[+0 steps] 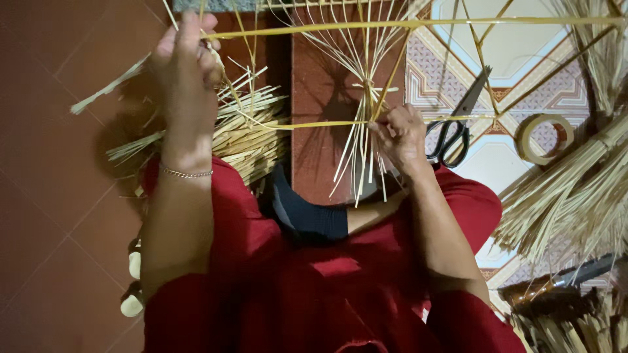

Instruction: The person sits on the floor and weaves dried palm leaves into a rectangular basket frame. They thread the leaves through the frame, tie them with thin strips, and trim excess material using scissors.

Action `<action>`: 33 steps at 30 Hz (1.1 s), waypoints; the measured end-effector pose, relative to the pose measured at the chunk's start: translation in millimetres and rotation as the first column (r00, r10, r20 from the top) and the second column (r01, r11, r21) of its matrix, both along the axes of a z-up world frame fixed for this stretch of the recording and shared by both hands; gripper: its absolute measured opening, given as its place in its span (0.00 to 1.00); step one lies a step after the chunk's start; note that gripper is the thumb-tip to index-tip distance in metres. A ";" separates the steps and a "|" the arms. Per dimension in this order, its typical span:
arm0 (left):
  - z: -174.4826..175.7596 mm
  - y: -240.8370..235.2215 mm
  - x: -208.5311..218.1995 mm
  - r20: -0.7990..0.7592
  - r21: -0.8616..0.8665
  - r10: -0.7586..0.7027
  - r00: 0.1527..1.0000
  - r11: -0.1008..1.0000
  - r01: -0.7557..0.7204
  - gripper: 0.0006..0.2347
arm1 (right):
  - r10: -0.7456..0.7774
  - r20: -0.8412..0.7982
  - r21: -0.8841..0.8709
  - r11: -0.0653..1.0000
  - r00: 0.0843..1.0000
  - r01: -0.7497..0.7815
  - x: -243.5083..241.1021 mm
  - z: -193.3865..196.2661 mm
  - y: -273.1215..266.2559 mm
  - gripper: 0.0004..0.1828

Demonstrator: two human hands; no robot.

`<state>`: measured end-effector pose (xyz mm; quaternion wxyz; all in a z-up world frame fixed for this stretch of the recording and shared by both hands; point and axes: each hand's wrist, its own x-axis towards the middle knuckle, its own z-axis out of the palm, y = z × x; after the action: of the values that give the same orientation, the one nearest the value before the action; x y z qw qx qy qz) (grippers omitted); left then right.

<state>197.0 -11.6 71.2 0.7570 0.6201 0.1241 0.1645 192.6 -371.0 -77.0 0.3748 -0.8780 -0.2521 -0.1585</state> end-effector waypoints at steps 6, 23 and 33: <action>0.3 1.9 -3.2 -0.101 0.103 0.047 0.994 0.994 -0.037 0.19 | -0.026 -0.015 -0.072 0.997 1.000 0.024 -4.4 -4.3 3.9 0.17; -1.7 10.7 -20.7 -0.189 0.094 -0.171 0.967 0.977 0.192 0.07 | -0.144 -0.162 -0.263 0.960 0.976 0.098 -2.1 -45.7 -1.5 0.14; 13.7 12.3 -23.6 -0.104 0.317 -0.116 0.988 0.937 0.143 0.29 | -0.106 -0.100 -0.007 0.994 0.989 0.106 -6.0 0.8 0.7 0.08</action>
<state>173.4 0.7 84.9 0.6482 0.7490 0.0860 0.1063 186.6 -370.2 -76.2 0.3772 -0.8973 -0.1862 -0.1336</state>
